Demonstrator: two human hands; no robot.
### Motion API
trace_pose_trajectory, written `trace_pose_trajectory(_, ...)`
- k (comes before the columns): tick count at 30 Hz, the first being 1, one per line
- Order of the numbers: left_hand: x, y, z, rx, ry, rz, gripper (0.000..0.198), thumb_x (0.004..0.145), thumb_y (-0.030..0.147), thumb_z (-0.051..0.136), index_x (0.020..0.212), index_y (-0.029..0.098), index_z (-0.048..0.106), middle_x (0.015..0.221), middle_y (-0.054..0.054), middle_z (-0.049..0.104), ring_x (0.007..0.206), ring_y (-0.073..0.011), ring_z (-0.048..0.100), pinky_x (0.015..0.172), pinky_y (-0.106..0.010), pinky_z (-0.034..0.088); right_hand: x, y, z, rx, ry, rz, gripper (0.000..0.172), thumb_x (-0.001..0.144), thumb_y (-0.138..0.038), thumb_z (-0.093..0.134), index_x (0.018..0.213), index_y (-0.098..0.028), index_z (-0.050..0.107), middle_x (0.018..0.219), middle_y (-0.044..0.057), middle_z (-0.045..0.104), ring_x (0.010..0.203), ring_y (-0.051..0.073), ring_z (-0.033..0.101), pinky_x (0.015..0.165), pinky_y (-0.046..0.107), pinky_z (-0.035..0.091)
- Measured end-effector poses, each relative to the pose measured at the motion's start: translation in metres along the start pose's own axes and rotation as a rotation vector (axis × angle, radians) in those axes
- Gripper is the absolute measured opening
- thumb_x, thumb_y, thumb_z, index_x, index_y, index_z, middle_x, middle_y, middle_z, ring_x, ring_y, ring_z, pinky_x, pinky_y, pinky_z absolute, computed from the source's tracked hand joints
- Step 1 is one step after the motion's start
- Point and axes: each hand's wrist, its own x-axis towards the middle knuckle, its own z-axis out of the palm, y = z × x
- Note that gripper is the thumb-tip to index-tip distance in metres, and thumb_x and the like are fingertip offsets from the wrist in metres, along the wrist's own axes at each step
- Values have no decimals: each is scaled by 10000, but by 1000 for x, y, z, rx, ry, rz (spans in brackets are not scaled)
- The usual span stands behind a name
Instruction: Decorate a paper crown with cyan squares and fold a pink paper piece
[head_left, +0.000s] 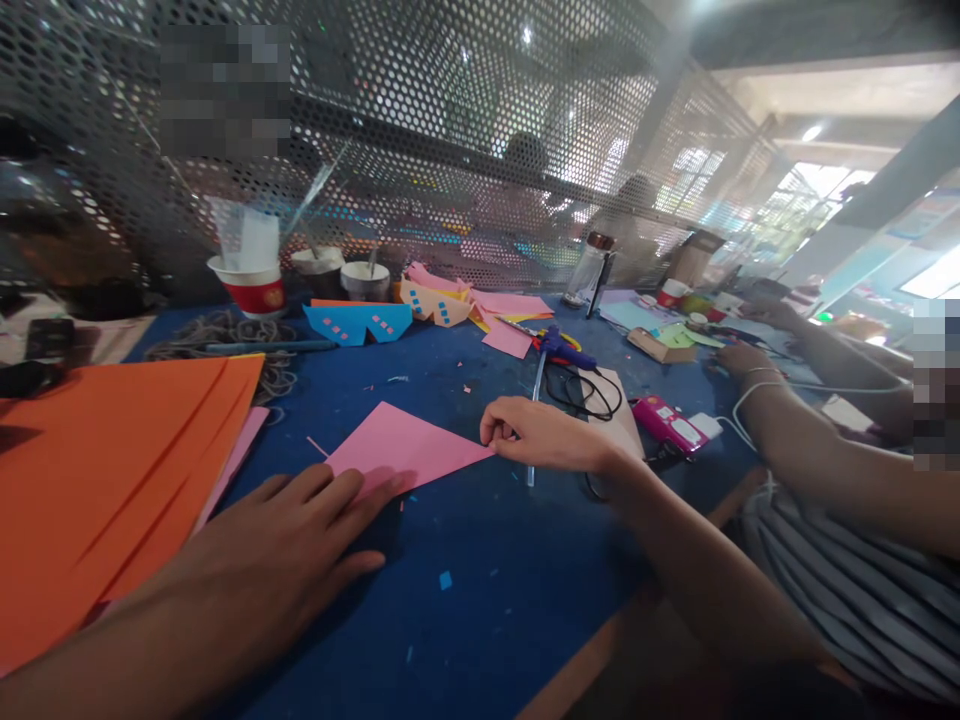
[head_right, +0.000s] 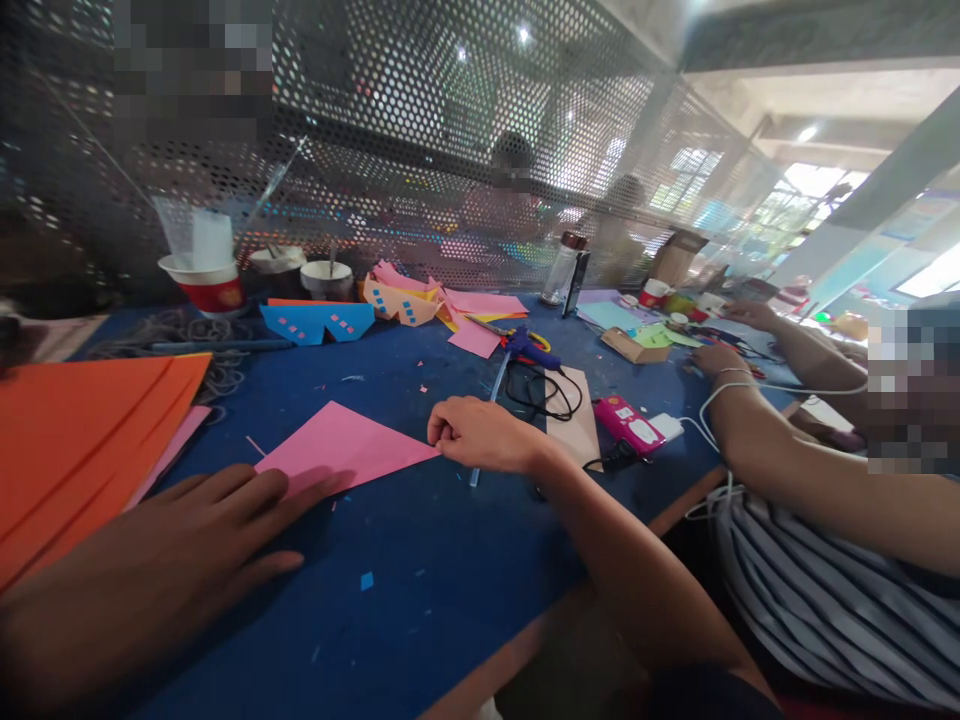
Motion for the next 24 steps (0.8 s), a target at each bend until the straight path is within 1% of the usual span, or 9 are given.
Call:
trace_pose_trajectory(5,2,-2,0,33,5,29,546,1150,524,445,1658,346,529,1214,-93,779,1039,-317,694,885,-449,506,-2,3,-3,1,-27,9,222,892,-55,589,1014,-203,701,1046,41,715,923,180,657,791,295,459)
trace_pose_trajectory(8,1,-2,-1,11,-13,16,539,1132,502,498,1643,339,549,1215,-90,780,1041,-317,703,888,-452,529,-3,2,-1,-43,4,-20,248,874,-34,580,1013,-209,688,1048,41,720,961,193,650,833,312,455)
trace_pose_trajectory(10,-1,-2,-2,-20,-41,-11,547,1122,482,539,1651,346,531,1244,-78,777,1074,-306,707,916,-443,550,-4,-4,2,-66,93,-83,279,887,-4,539,1011,-213,676,1069,42,722,1011,198,648,905,333,455)
trace_pose_trajectory(12,-4,-1,-3,-43,-59,-28,546,1122,472,552,1653,345,522,1288,-67,770,1114,-293,707,947,-431,566,-5,-14,7,-34,180,-192,256,947,-10,532,1017,-217,667,1099,42,722,1057,195,650,972,345,458)
trace_pose_trajectory(13,-6,0,-3,-49,-66,-38,538,1127,465,541,1650,338,523,1312,-62,765,1134,-291,705,959,-429,570,-4,-19,10,-1,191,-261,214,988,-39,557,1028,-219,666,1113,42,723,1078,193,654,989,339,466)
trace_pose_trajectory(15,-9,2,-4,-55,-81,-61,517,1132,453,518,1633,326,536,1338,-48,760,1151,-292,705,952,-425,579,-2,-27,18,27,157,-393,122,1058,-116,614,1074,-220,677,1143,50,728,1123,192,656,1010,324,481)
trace_pose_trajectory(17,-14,4,-4,-56,-80,-70,517,1124,464,530,1619,312,546,1377,-55,752,1164,-299,709,944,-425,582,1,-30,27,-20,136,-475,52,1094,-187,649,1110,-210,693,1158,63,730,1132,197,657,1015,325,491)
trace_pose_trajectory(21,-24,3,1,-29,7,-42,544,1113,526,552,1605,294,562,1420,-92,736,1153,-313,719,940,-443,566,6,-24,43,-130,213,-543,116,1129,-244,629,1069,-193,714,1089,68,745,1049,195,673,972,327,509)
trace_pose_trajectory(24,-30,-1,7,-31,58,-16,524,1118,515,561,1590,288,579,1366,-75,749,1124,-283,719,917,-398,554,7,-20,46,-199,262,-564,164,1144,-287,610,1092,-186,728,1088,72,751,1035,194,684,968,334,516)
